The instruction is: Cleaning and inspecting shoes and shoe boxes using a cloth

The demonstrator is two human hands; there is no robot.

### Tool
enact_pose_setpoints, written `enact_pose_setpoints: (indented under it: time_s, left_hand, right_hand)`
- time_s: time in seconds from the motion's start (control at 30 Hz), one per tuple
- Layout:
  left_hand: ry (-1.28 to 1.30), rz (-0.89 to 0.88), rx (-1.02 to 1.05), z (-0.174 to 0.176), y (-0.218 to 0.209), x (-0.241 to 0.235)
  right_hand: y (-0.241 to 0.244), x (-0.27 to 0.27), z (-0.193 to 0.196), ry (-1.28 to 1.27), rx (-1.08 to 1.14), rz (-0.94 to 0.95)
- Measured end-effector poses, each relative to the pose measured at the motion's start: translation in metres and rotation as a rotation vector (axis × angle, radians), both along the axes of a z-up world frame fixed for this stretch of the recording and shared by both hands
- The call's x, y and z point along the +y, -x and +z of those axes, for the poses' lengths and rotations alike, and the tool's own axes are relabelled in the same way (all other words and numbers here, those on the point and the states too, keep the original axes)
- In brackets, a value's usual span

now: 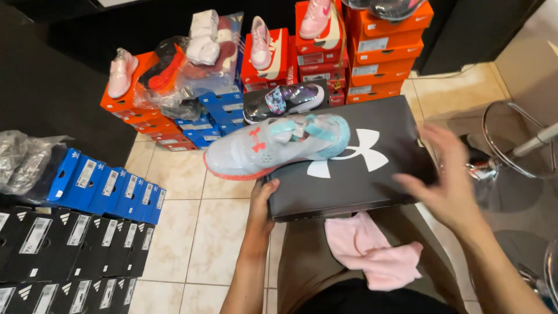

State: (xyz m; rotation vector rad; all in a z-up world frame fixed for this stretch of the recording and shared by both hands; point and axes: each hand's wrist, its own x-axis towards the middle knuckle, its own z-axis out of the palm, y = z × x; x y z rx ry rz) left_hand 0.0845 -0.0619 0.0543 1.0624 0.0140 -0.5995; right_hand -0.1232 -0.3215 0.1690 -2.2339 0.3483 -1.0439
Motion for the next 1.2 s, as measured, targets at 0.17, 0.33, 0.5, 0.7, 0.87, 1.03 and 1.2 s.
enact_pose_setpoints:
  time_s: [0.17, 0.33, 0.5, 0.7, 0.87, 1.03, 1.2]
  left_hand:
    - [0.022, -0.086, -0.061, 0.011, 0.019, -0.016]
    - [0.036, 0.070, 0.006, -0.018, -0.013, -0.014]
    - [0.106, 0.008, -0.060, 0.016, -0.009, -0.009]
    - [0.101, -0.038, -0.021, -0.005, -0.003, -0.036]
    - [0.062, -0.061, -0.001, 0.017, -0.003, -0.042]
    - [0.074, -0.076, -0.016, 0.021, -0.005, -0.044]
    - [0.061, -0.043, 0.021, 0.038, -0.004, -0.039]
  right_hand:
    - [-0.093, 0.033, 0.040, 0.600, 0.214, 0.299]
    - [-0.092, -0.005, 0.037, 0.580, 0.319, 0.320]
    - [-0.076, -0.038, 0.042, 0.578, 0.331, 0.336]
    - [-0.068, -0.034, 0.052, 0.535, 0.371, 0.361]
    - [-0.053, -0.043, 0.057, 0.504, 0.352, 0.309]
    - [-0.052, -0.050, 0.058, 0.495, 0.378, 0.299]
    - [-0.046, -0.049, 0.063, 0.443, 0.315, 0.303]
